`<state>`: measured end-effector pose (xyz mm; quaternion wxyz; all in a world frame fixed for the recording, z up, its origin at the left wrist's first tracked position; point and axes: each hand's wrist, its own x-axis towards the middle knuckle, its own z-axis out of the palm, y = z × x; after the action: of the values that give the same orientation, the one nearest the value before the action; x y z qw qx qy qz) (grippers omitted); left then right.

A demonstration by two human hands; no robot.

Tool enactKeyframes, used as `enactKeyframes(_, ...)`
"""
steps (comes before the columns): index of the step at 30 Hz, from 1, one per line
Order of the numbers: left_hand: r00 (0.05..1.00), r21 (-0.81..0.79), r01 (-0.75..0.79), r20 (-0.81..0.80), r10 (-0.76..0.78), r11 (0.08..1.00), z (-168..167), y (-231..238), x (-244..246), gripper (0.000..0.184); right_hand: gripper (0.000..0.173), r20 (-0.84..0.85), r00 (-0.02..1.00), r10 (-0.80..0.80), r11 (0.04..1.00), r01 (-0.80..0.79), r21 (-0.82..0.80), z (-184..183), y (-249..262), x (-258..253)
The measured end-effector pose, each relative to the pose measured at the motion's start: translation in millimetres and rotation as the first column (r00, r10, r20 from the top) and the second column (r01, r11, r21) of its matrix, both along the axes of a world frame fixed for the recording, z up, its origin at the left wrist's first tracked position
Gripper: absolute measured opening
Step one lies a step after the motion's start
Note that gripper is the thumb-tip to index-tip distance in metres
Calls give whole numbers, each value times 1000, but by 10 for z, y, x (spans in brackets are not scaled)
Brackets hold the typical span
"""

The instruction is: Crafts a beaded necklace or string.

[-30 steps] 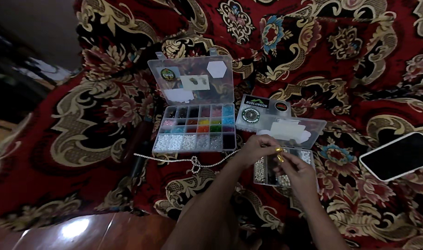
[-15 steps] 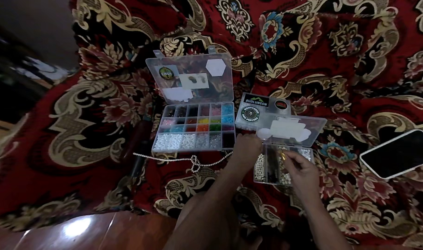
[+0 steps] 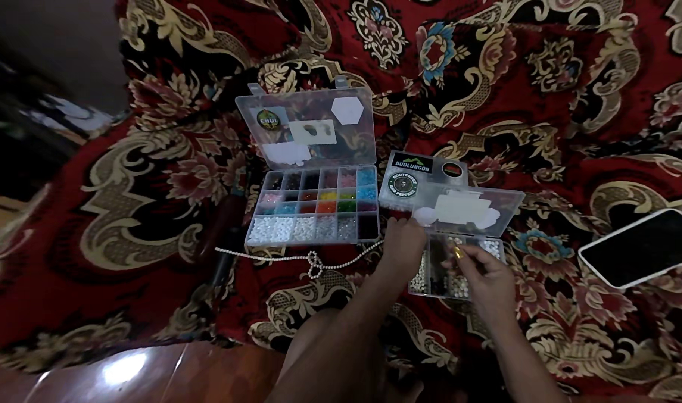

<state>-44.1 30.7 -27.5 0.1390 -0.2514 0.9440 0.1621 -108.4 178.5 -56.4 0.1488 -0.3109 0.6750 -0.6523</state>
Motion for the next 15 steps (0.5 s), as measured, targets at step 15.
enactKeyframes(15, 668, 897, 83, -374, 643, 435, -93, -173, 147, 12, 16, 43, 999, 13, 1000, -13, -20, 4, -11, 21)
